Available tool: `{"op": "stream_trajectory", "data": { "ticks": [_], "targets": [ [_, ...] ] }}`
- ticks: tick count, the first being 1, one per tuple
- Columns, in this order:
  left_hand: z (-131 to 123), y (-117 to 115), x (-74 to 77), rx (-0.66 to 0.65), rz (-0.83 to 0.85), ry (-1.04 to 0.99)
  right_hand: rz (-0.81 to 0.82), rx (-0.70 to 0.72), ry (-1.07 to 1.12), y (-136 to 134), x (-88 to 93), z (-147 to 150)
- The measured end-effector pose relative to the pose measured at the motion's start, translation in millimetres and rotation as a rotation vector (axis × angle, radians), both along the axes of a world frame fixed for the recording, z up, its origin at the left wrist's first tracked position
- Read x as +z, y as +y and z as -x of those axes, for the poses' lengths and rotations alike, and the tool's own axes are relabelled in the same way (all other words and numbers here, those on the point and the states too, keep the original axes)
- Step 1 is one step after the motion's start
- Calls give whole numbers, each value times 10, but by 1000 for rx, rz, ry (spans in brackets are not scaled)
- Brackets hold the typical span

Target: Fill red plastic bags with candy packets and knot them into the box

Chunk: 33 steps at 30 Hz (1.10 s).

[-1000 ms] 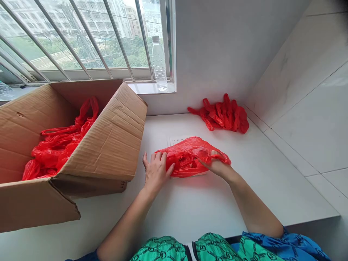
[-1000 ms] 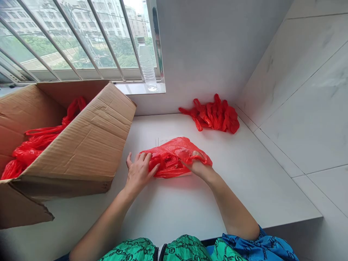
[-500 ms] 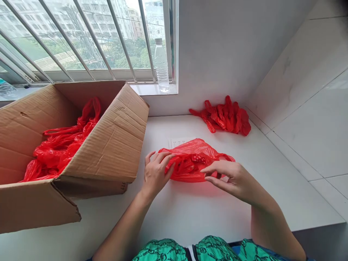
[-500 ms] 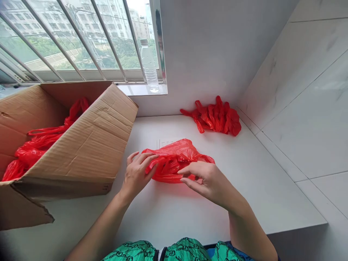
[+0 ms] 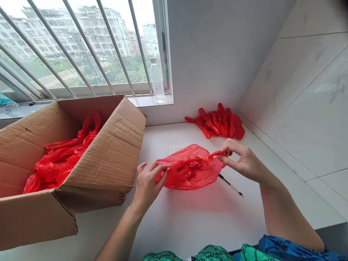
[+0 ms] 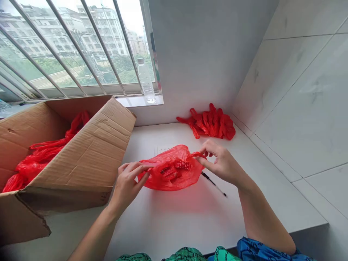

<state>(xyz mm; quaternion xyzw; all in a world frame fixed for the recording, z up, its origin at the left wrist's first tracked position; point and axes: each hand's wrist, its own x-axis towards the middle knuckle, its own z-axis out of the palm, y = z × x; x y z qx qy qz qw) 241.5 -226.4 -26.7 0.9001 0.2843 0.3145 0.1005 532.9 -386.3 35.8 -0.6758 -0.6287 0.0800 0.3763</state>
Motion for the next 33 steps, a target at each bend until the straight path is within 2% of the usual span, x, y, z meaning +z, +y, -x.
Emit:
{"op": "stream_trajectory", "data": {
  "ticks": [2, 3, 5, 8, 10, 12, 15, 18, 22, 24, 26, 29, 33],
  "targets": [
    [80, -10, 194, 17, 87, -177, 2, 177, 194, 23, 170, -62],
    [110, -9, 289, 10, 161, -282, -31, 210, 285, 59, 225, -74],
    [132, 8, 468, -39, 368, -514, -142, 209, 456, 184, 271, -49],
    [49, 79, 698, -127, 661, -860, -301, 193, 623, 442, 233, 92],
    [-74, 143, 819, -181, 752, -1021, -359, 177, 670, 597, 198, 218],
    [-223, 192, 903, -242, 777, -1095, -386, 175, 679, 701, 182, 338],
    [-433, 180, 956, -317, 768, -1042, -359, 241, 645, 750, 180, 500],
    [-565, 51, 976, -409, 690, -777, -254, 249, 512, 733, 157, 663],
    [-611, -138, 996, -547, 329, -373, -197, 229, 248, 744, 89, 845],
    [-610, -161, 964, -546, 177, -364, -219, 240, 239, 774, 68, 869],
    [-613, -128, 887, -475, 132, -476, -264, 226, 334, 811, 60, 845],
    [-639, -32, 723, -378, 265, -543, -276, 220, 606, 857, 54, 774],
    [-689, 73, 556, -442, 694, -320, -176, 242, 943, 884, 17, 699]
  ]
}}
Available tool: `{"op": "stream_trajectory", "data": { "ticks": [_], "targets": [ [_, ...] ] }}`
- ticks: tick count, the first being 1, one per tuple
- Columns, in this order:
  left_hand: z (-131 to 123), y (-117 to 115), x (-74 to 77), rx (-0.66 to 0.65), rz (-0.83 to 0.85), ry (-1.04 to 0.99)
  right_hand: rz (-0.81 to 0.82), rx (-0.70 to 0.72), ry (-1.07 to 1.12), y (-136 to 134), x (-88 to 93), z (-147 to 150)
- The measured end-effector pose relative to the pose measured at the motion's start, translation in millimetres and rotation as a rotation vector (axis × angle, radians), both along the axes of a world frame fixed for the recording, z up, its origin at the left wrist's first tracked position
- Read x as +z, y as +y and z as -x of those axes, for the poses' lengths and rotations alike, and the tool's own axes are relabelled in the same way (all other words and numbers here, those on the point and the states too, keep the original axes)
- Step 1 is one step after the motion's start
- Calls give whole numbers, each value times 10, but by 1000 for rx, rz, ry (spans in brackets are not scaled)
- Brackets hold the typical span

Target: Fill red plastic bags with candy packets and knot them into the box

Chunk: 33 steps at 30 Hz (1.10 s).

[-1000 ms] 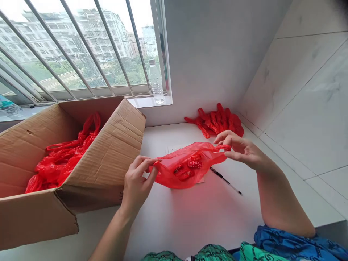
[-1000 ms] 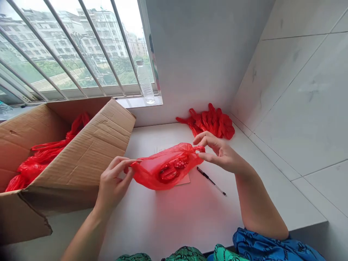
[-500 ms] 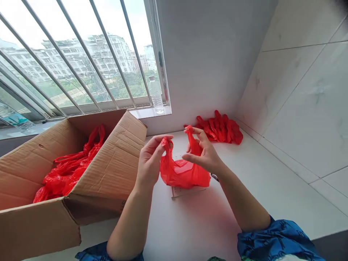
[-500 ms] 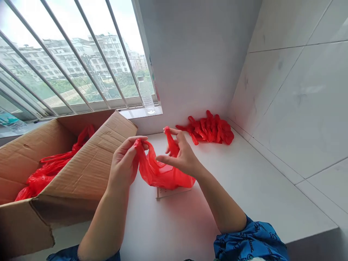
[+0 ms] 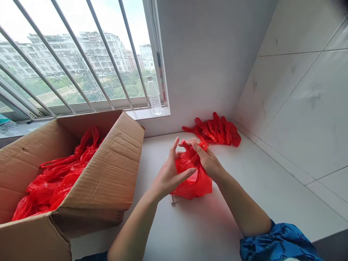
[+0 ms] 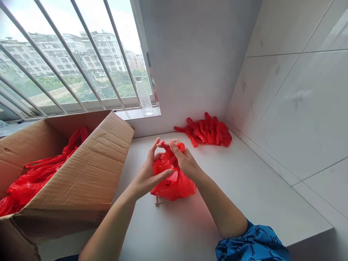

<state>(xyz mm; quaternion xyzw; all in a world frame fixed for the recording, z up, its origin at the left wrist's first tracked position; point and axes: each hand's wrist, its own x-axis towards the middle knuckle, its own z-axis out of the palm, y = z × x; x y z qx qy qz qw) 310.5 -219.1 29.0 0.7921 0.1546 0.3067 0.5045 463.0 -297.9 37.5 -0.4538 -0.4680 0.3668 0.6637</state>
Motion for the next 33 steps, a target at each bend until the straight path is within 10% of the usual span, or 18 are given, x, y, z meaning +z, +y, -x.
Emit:
{"op": "stream_trajectory", "data": {
  "ticks": [5, 10, 16, 33],
  "targets": [
    [-28, 151, -46, -180, 551, -53, 61, 91, 94, -1, -41, -113],
    [-48, 241, -68, -162, 889, -148, -40, 217, -355, -49, -6, -172],
    [-23, 201, -31, -126, 807, -101, -73, -163, -963, -82, -61, -121],
    [12, 225, -71, -85, 453, 40, -253, -548, -1343, -132, -141, -168]
  ]
}}
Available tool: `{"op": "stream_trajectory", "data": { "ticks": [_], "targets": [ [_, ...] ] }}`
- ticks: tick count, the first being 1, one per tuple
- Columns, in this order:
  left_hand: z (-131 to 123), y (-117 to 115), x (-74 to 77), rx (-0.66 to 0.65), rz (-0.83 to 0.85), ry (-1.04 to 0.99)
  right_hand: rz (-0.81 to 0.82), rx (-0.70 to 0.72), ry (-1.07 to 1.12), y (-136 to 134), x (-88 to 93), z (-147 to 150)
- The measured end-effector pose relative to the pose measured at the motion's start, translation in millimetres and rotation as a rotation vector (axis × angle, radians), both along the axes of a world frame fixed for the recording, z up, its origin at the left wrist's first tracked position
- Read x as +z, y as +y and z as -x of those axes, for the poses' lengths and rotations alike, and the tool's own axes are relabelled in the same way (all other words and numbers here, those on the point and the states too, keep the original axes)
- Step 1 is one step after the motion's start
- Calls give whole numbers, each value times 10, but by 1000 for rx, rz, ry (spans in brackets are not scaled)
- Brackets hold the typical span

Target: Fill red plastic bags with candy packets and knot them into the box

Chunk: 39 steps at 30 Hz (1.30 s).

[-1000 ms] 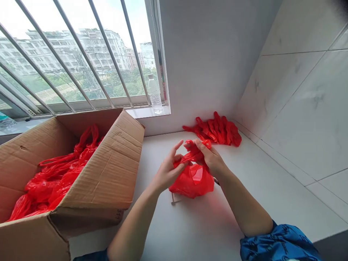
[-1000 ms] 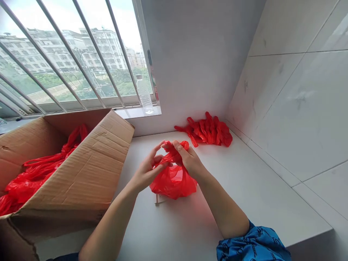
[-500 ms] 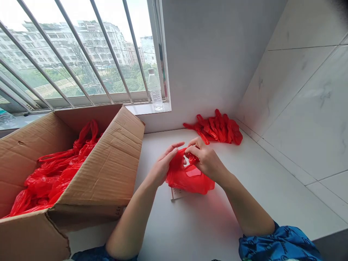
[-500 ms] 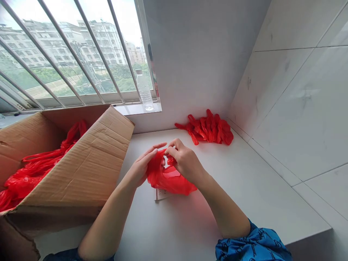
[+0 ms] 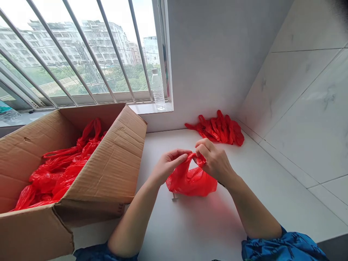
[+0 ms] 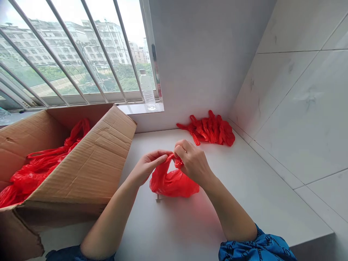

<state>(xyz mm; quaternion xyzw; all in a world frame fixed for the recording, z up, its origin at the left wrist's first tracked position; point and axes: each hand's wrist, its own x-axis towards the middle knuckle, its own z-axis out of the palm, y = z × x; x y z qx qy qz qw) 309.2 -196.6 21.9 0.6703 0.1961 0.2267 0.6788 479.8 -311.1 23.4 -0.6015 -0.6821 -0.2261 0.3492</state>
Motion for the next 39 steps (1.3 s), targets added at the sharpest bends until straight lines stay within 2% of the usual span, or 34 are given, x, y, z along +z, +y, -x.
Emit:
{"op": "stream_trajectory", "data": {
  "ticks": [2, 4, 9, 12, 17, 20, 23, 26, 28, 29, 31, 33, 34, 37, 39],
  "targets": [
    [-9, 5, -12, 36, -52, -16, 6, 13, -7, -35, -3, -36],
    [-24, -1, -24, 67, -18, -55, 10, 41, 10, -71, -6, -58],
    [-74, -12, -54, 204, 293, -192, 45, 144, 100, -171, 14, -51],
    [-91, 78, -77, 341, 462, -331, 102, 217, 180, -266, 80, -95],
    [-54, 366, -116, 606, 639, -565, 379, 278, 339, -531, 273, -330],
    [-24, 509, -135, 687, 715, -580, 562, 284, 481, -660, 362, -472],
    [-24, 570, -167, 733, 694, -591, 770, 293, 621, -661, 361, -594],
    [-37, 524, -250, 634, 568, -541, 956, 324, 744, -536, 253, -735],
    [-31, 433, -347, 550, 442, -422, 998, 372, 831, -428, 130, -833],
    [-21, 373, -406, 530, 353, -334, 979, 349, 853, -377, 57, -870],
    [10, 225, -532, 501, 98, -131, 890, 162, 786, -288, -102, -889],
    [38, 56, -651, 433, -239, 64, 824, -53, 592, -212, -264, -803],
    [43, -27, -703, 384, -412, 148, 824, -83, 492, -175, -339, -721],
    [-2, -202, -836, 263, -842, 323, 841, 81, 301, -51, -540, -392],
    [-72, -218, -927, 259, -1019, 391, 806, 117, 231, 49, -672, -199]
  ]
}}
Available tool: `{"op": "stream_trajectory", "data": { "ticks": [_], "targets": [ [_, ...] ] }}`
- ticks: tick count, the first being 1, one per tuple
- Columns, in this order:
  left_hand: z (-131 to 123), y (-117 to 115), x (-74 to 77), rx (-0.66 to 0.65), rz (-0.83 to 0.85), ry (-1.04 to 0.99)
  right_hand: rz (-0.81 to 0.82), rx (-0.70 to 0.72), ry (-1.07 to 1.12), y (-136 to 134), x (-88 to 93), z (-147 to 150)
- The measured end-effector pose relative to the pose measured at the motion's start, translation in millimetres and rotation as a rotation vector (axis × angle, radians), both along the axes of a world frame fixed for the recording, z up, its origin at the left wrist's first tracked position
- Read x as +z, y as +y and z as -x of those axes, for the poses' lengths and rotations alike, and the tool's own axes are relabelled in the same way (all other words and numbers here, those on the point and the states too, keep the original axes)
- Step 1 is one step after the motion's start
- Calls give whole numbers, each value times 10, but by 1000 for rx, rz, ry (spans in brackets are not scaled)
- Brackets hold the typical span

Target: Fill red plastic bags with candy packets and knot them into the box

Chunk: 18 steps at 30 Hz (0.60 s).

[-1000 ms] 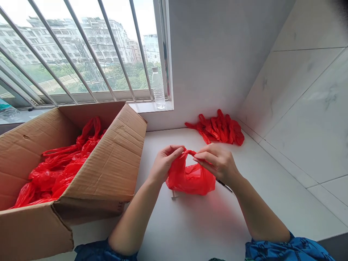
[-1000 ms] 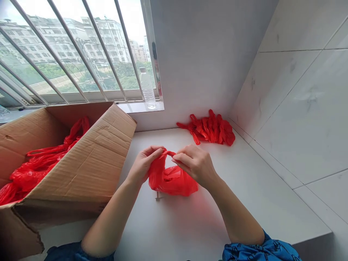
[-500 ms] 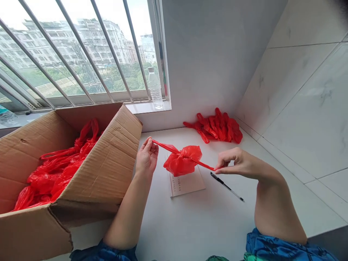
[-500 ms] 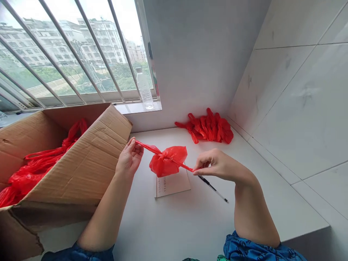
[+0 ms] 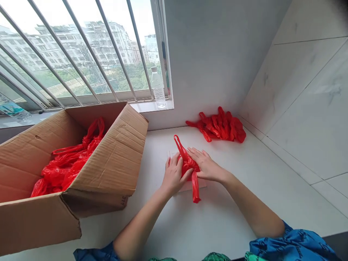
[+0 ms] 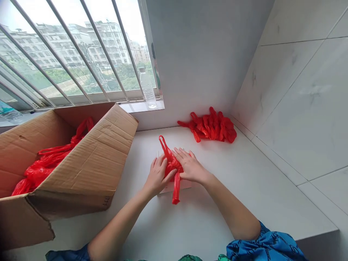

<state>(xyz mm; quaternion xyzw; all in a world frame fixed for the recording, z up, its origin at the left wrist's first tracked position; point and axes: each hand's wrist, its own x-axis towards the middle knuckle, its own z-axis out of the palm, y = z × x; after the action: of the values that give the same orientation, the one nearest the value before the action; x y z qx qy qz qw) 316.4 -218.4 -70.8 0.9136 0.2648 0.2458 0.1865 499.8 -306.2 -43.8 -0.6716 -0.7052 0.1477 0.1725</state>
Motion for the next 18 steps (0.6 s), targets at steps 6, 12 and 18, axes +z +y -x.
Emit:
{"op": "stream_trajectory", "data": {
  "ticks": [6, 12, 18],
  "targets": [
    [-159, 265, -314, 85, -178, 162, -3, -121, -152, 263, -406, 100],
    [-177, 338, -445, 69, -154, 185, 11, -122, -144, 302, -567, 34],
    [-179, 327, -474, 39, -11, 130, 63, -114, -90, 294, -594, 52]
  ]
}}
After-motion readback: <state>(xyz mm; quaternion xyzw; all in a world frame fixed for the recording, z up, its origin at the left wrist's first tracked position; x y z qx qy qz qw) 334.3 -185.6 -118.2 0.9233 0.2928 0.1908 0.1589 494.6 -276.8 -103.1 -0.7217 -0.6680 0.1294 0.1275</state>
